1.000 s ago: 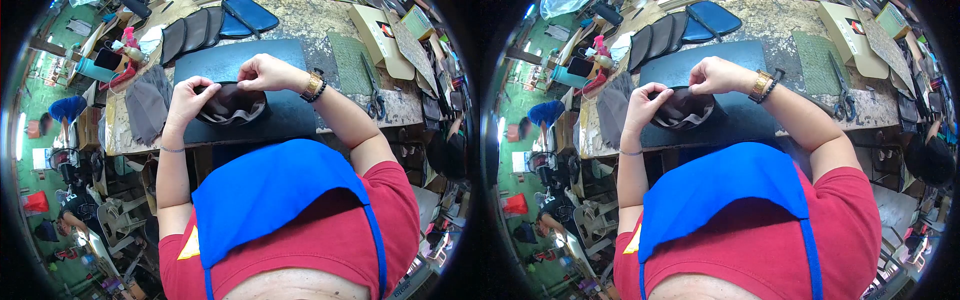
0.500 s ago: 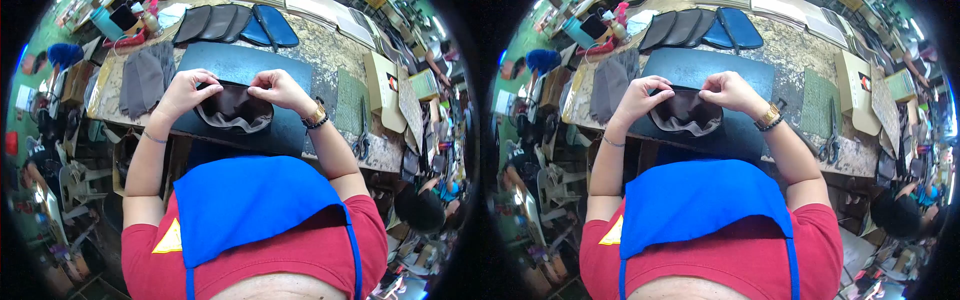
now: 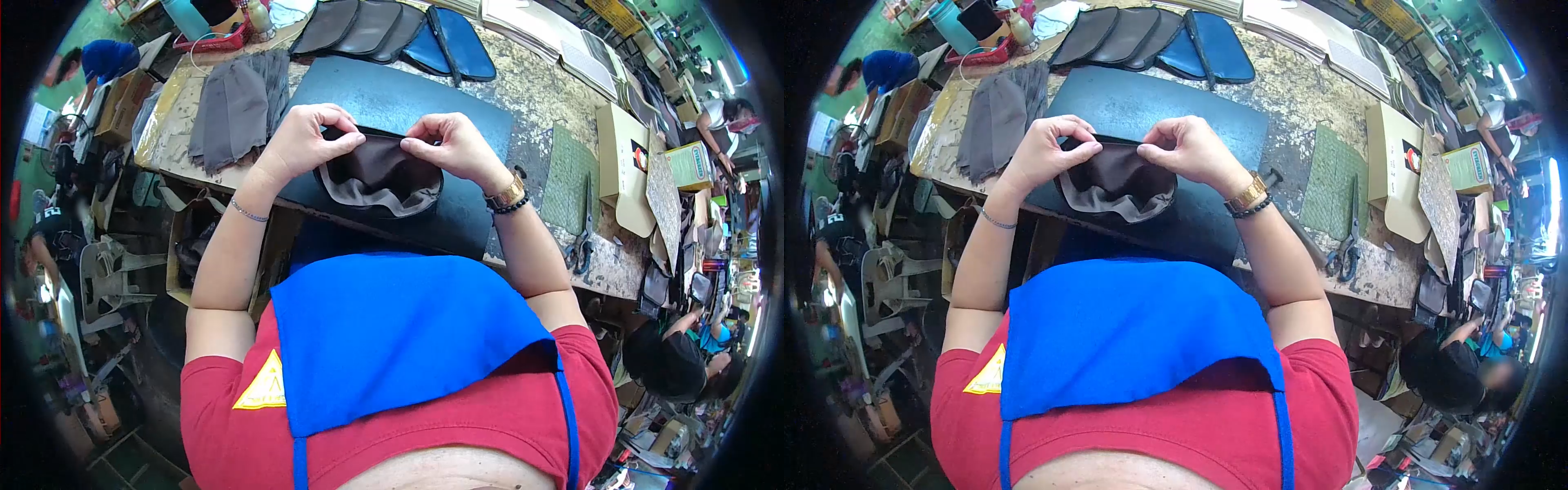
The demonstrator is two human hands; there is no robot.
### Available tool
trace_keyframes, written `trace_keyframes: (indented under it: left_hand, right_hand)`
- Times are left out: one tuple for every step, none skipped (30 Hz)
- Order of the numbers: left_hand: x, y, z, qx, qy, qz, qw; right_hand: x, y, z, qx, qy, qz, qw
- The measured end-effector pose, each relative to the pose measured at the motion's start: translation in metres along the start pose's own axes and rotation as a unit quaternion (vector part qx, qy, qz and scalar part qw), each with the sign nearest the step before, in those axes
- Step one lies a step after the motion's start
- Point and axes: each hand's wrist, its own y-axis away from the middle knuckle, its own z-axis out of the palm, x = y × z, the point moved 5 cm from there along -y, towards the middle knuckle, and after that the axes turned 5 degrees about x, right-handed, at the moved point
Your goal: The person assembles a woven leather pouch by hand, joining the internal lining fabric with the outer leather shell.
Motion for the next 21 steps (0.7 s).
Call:
trace_keyframes:
  left_hand:
    - [0.000,0.000,0.001,-0.001,0.003,-0.003,1.000]
    - [0.000,0.000,0.001,0.001,0.003,-0.006,1.000]
    - [0.000,0.000,0.002,0.002,0.004,-0.009,1.000]
    - [-0.001,-0.001,0.003,0.004,0.005,-0.011,1.000]
    - [-0.001,-0.002,0.002,0.006,0.005,-0.011,1.000]
    - [-0.002,-0.002,0.002,0.007,0.006,-0.011,1.000]
    - [-0.002,-0.002,0.003,0.008,0.007,-0.011,1.000]
    - [-0.002,-0.002,0.004,0.007,0.009,-0.012,1.000]
    - [-0.002,-0.002,0.004,0.006,0.011,-0.013,1.000]
    - [-0.001,-0.003,0.004,0.006,0.013,-0.014,1.000]
    - [0.000,-0.003,0.005,0.006,0.009,-0.008,1.000]
    - [0.000,-0.003,0.005,0.007,0.005,-0.001,1.000]
    - [0.001,-0.004,0.005,0.007,0.001,0.004,1.000]
    - [0.001,-0.004,0.005,0.004,0.001,0.004,1.000]
    - [0.001,-0.004,0.005,0.002,0.000,0.004,1.000]
    - [0.001,-0.004,0.006,-0.001,0.000,0.003,1.000]
    - [0.002,-0.004,0.007,-0.001,0.001,0.004,1.000]
    - [0.002,-0.004,0.008,-0.002,0.002,0.004,1.000]
    - [0.003,-0.004,0.009,-0.002,0.003,0.004,1.000]
    - [0.003,-0.004,0.009,-0.004,0.003,0.001,1.000]
    - [0.004,-0.005,0.009,-0.006,0.004,-0.001,1.000]
  right_hand:
    - [-0.001,0.000,-0.001,0.002,0.012,-0.007,1.000]
    - [-0.001,-0.001,0.000,0.000,0.018,-0.010,1.000]
    - [-0.001,-0.002,0.002,-0.003,0.023,-0.012,1.000]
    - [-0.001,-0.004,0.003,-0.005,0.029,-0.016,0.999]
    - [-0.002,-0.006,0.004,0.000,0.015,-0.022,1.000]
    - [-0.003,-0.008,0.005,0.004,0.001,-0.027,1.000]
    - [-0.004,-0.008,0.006,0.009,-0.014,-0.031,0.999]
    - [-0.005,-0.008,0.006,0.005,-0.007,-0.031,0.999]
    - [-0.008,-0.008,0.005,0.002,-0.001,-0.031,1.000]
    - [-0.010,-0.008,0.004,-0.001,0.006,-0.032,0.999]
    - [-0.009,-0.009,0.005,-0.010,0.010,-0.028,1.000]
    - [-0.009,-0.011,0.005,-0.018,0.014,-0.025,0.999]
    - [-0.009,-0.012,0.005,-0.027,0.018,-0.021,0.999]
    - [-0.009,-0.014,0.006,-0.032,0.022,-0.030,0.999]
    - [-0.009,-0.015,0.007,-0.037,0.027,-0.038,0.998]
    - [-0.010,-0.016,0.008,-0.042,0.031,-0.047,0.998]
    - [-0.011,-0.017,0.008,-0.045,0.036,-0.051,0.997]
    - [-0.011,-0.017,0.009,-0.047,0.040,-0.056,0.997]
    - [-0.012,-0.018,0.009,-0.050,0.044,-0.060,0.996]
    - [-0.012,-0.020,0.011,-0.049,0.028,-0.062,0.996]
    - [-0.012,-0.021,0.014,-0.047,0.011,-0.064,0.997]
